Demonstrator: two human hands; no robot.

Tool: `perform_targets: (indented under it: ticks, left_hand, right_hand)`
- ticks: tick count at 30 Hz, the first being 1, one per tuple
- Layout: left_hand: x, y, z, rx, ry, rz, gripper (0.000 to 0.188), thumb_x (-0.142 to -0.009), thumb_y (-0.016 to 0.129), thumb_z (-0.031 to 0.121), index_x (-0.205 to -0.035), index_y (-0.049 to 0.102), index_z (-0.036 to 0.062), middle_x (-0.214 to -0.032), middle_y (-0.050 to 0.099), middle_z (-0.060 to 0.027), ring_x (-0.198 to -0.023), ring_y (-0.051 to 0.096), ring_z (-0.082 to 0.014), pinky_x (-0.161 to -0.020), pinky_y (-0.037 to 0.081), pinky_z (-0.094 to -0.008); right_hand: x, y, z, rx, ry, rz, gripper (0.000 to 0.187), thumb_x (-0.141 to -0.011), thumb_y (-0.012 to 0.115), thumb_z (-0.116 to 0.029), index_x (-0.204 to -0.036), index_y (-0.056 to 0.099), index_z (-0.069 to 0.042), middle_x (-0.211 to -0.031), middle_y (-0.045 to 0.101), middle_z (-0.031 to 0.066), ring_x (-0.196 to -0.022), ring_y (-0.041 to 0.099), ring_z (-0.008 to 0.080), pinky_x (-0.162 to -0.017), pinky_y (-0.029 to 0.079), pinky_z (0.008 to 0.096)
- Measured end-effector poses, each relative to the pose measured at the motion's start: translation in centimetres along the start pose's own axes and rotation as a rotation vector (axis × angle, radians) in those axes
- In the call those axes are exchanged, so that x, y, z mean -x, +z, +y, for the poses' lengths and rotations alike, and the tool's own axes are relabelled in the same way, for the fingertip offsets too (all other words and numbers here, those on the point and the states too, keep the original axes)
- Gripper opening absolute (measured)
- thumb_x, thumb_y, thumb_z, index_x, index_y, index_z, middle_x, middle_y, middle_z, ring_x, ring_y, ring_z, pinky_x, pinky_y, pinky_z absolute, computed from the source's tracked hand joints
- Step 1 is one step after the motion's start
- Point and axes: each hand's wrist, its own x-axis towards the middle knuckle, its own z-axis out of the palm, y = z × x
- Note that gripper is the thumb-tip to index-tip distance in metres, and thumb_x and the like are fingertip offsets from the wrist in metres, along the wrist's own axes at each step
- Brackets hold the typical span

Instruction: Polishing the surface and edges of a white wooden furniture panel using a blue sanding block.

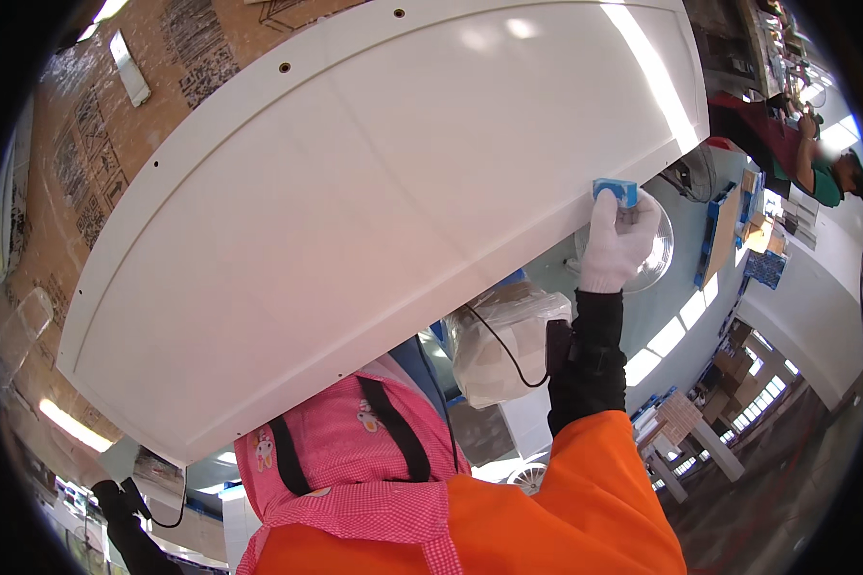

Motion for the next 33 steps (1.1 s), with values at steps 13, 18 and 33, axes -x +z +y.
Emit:
perform_targets:
  ticks: [13, 18, 33]
  left_hand:
    - [23.5, 9.7, 32.9, -0.216, 0.964, -1.040, 0.072, -0.082, 0.072, 0.021, -0.144, 0.044, -0.0020, -0.150, 0.044, -0.0304, -0.145, 0.034, -0.0510, -0.120, 0.021, -0.0663]
    - [27.1, 12.7, 33.5, -0.322, 0.993, -0.826, 0.074, -0.077, 0.076, 0.027, -0.139, 0.048, -0.0018, -0.148, 0.045, -0.0280, -0.138, 0.042, -0.0493, -0.117, 0.027, -0.0642]
    - [34.2, 21.7, 46.9, -0.016, 1.281, -0.720, 0.076, -0.075, 0.078, 0.030, -0.141, 0.052, 0.0036, -0.145, 0.053, -0.0161, -0.136, 0.049, -0.0359, -0.116, 0.034, -0.0542]
  right_hand:
    - [-14.6, -2.6, 6.0, 0.291, -0.079, -0.064, 0.033, -0.089, 0.075, -0.013, -0.111, 0.058, 0.004, -0.095, 0.067, 0.0084, -0.084, 0.065, 0.0145, -0.080, 0.054, 0.0288]
    - [-12.1, -1.4, 5.0, 0.007, -0.001, -0.140, 0.031, -0.085, 0.078, -0.010, -0.106, 0.058, 0.001, -0.096, 0.065, 0.0088, -0.083, 0.063, 0.0150, -0.078, 0.053, 0.0289]
    - [-25.5, -5.9, 14.0, 0.038, -0.105, 0.055, 0.022, -0.090, 0.073, -0.009, -0.107, 0.063, 0.002, -0.097, 0.067, 0.0068, -0.088, 0.066, 0.0161, -0.081, 0.054, 0.0289]
